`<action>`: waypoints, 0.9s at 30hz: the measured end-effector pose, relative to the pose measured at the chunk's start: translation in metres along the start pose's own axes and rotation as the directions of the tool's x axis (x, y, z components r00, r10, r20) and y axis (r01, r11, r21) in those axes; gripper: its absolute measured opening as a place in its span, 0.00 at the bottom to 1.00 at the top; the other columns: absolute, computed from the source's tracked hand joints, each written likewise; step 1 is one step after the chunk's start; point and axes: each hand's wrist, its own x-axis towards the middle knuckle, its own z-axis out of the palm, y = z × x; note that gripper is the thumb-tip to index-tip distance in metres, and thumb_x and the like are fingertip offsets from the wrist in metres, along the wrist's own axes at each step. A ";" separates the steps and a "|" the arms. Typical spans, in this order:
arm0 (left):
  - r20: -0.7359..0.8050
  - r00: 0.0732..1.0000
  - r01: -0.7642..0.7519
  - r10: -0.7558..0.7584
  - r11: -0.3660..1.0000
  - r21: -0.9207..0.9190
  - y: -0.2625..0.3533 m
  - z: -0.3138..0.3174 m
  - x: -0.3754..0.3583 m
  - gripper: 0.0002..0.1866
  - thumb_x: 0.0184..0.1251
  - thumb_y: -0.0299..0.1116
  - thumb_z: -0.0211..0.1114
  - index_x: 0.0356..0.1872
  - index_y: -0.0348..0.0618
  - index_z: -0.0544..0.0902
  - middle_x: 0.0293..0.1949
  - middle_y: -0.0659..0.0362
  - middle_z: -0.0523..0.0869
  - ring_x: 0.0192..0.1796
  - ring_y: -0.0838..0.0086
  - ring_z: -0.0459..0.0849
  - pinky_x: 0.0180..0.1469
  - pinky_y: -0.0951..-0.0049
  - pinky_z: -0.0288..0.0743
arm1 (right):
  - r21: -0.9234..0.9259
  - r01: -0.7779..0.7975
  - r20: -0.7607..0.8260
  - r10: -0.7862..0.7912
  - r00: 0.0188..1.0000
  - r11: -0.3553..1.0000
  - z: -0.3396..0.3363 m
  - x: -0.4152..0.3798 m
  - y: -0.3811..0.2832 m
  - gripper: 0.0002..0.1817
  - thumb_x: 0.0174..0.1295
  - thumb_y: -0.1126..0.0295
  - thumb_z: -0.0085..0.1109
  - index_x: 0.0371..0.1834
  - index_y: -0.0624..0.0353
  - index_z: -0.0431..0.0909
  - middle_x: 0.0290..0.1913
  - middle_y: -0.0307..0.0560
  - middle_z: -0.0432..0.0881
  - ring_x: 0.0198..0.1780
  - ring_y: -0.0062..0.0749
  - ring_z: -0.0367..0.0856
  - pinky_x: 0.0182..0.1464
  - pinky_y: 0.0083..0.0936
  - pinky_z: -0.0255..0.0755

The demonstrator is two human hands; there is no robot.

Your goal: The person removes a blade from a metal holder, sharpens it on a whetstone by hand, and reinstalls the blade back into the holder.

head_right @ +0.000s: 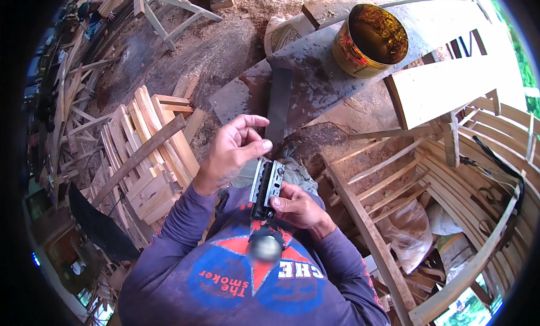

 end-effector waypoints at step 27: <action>-0.115 0.731 -0.426 0.673 0.582 0.693 -0.083 -0.029 0.076 0.22 0.67 0.27 0.74 0.62 0.38 0.84 0.59 0.49 0.85 0.61 0.54 0.83 0.64 0.59 0.78 | -0.658 -0.269 0.302 -0.574 0.761 -0.703 -0.053 0.109 -0.066 0.29 0.59 0.74 0.65 0.68 0.62 0.76 0.49 0.52 0.75 0.51 0.49 0.76 0.54 0.45 0.73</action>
